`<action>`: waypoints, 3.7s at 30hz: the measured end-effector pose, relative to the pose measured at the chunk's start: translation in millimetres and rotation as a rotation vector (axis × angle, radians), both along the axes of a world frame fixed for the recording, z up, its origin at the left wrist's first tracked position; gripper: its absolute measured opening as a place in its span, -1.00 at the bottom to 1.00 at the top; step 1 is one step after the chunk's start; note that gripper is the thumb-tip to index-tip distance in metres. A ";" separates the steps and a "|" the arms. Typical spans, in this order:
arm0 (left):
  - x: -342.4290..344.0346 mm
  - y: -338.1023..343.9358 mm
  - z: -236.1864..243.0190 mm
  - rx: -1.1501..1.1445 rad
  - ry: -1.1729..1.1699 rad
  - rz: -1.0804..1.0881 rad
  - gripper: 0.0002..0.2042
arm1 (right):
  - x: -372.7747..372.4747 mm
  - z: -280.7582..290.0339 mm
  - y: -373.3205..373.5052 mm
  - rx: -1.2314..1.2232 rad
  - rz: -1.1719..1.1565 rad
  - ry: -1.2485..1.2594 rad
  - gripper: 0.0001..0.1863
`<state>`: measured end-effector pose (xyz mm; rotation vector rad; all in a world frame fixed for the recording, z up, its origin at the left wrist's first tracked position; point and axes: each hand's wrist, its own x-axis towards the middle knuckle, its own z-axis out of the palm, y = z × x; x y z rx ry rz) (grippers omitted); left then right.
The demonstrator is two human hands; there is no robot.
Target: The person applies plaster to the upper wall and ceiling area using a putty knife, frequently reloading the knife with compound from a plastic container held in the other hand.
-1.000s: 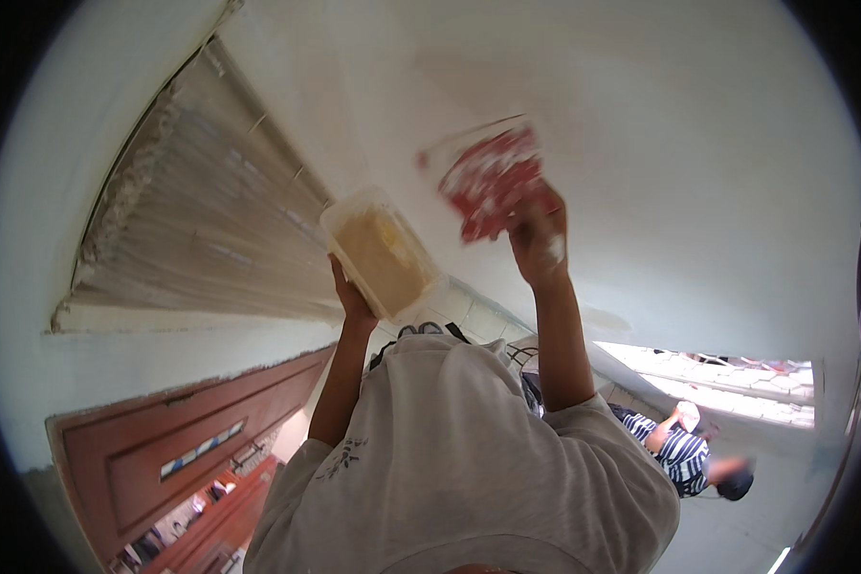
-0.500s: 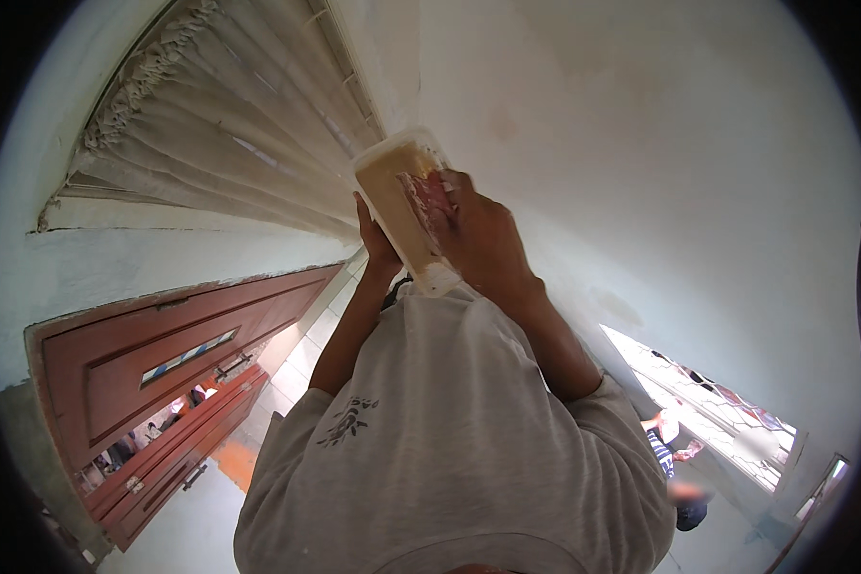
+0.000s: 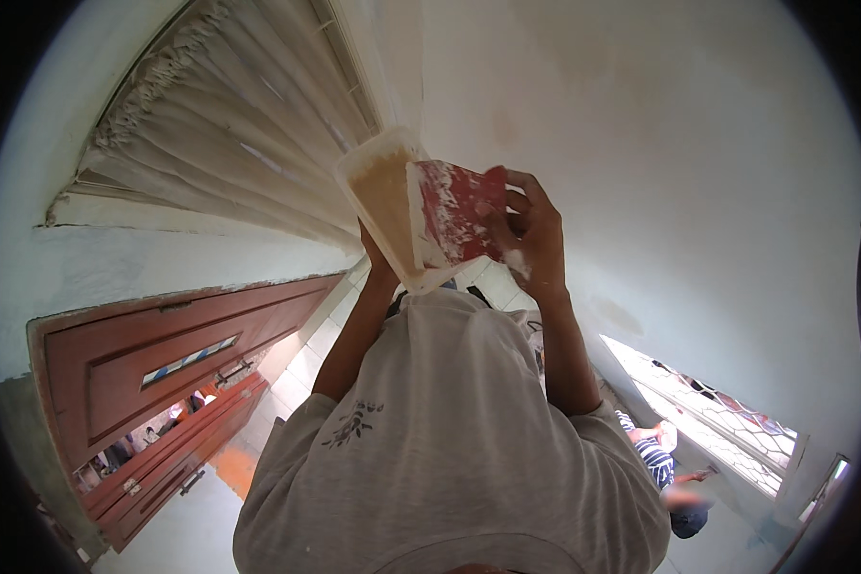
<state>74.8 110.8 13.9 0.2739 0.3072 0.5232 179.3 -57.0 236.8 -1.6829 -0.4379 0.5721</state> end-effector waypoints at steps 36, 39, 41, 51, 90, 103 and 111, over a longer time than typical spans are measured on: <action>-26.6 8.8 20.8 0.141 0.033 0.063 -0.42 | 136.6 95.6 68.7 2.033 0.368 1.016 -0.64; -30.6 11.4 24.2 0.103 0.011 0.069 -0.42 | 140.2 70.5 122.8 1.857 0.283 1.027 -0.65; -37.2 12.8 21.5 0.110 -0.005 0.059 -0.43 | 156.3 53.6 174.9 1.738 0.117 1.172 -0.67; -35.6 21.7 12.8 0.040 0.055 0.056 -0.45 | 186.8 100.3 79.4 2.115 0.496 1.248 -0.58; -26.1 24.2 34.0 0.078 0.060 -0.014 -0.37 | 194.2 101.2 75.9 2.036 0.498 1.219 -0.62; -18.3 30.8 32.9 0.075 0.080 -0.011 -0.33 | 184.3 48.9 193.2 1.700 0.364 1.308 -0.58; -0.9 21.0 50.6 0.131 0.119 -0.071 -0.30 | 183.9 95.6 36.2 2.088 0.540 1.307 -0.54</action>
